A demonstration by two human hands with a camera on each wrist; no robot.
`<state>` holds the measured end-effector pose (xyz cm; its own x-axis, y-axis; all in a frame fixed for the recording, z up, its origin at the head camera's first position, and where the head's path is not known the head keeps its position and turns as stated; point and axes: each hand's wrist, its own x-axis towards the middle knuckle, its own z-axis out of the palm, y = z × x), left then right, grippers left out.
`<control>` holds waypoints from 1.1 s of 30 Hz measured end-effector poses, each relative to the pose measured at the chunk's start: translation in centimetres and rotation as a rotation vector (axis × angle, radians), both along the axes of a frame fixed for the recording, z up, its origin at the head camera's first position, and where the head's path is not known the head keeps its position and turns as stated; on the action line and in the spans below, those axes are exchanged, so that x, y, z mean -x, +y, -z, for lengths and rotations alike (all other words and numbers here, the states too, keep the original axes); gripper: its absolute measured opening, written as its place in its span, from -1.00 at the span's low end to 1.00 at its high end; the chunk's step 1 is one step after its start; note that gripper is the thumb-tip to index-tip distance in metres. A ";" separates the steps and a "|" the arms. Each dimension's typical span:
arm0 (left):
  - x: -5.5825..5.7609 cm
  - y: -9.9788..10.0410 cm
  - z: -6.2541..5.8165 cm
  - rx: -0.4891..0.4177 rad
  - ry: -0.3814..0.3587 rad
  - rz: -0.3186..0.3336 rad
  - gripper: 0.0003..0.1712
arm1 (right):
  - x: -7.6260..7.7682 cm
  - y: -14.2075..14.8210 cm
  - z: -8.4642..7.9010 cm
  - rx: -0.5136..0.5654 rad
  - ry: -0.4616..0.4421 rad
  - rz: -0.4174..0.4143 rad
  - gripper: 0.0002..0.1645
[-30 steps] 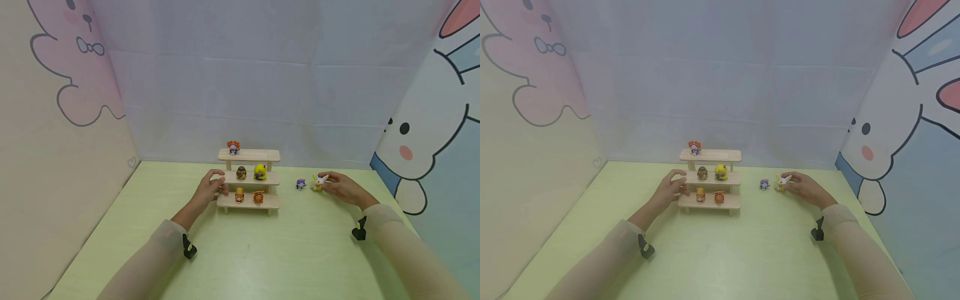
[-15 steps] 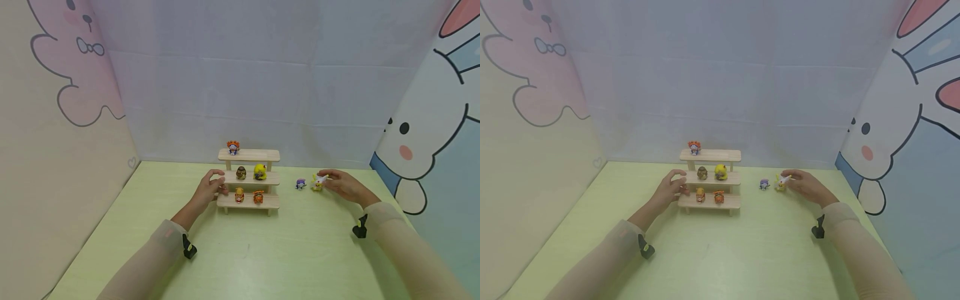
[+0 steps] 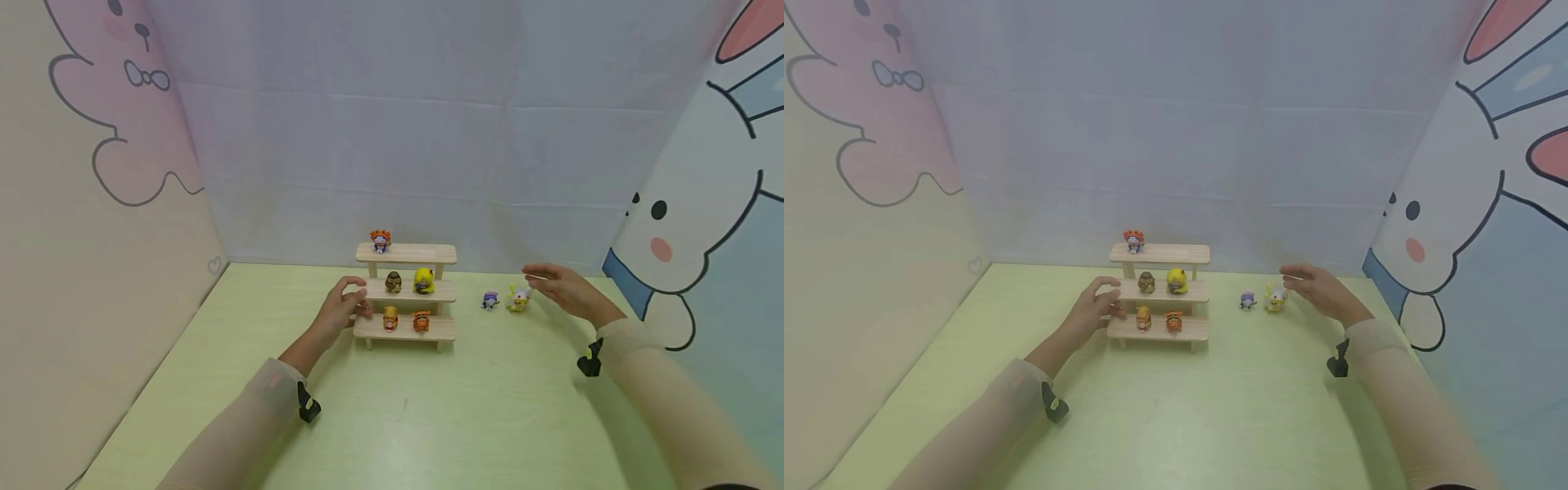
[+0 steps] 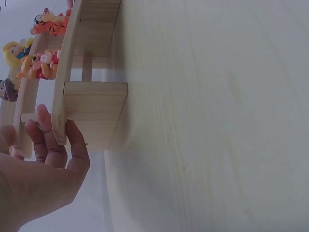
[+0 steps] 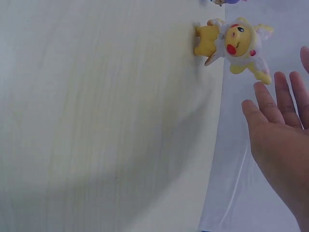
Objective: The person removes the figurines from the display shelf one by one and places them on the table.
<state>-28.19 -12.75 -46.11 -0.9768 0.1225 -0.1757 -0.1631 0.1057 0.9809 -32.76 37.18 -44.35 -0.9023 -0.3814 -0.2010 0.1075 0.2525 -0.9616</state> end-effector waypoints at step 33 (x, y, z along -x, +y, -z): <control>0.2 -0.2 0.4 -0.013 0.007 0.017 -0.67 | 1.8 -6.0 -5.7 -0.056 0.149 -0.086 -0.19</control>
<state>-28.41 -13.00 -46.50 -0.9759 0.1411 -0.1667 -0.1542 0.0955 0.9834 -34.60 31.16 -38.65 -0.8884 -0.4500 -0.0908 -0.0590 0.3081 -0.9495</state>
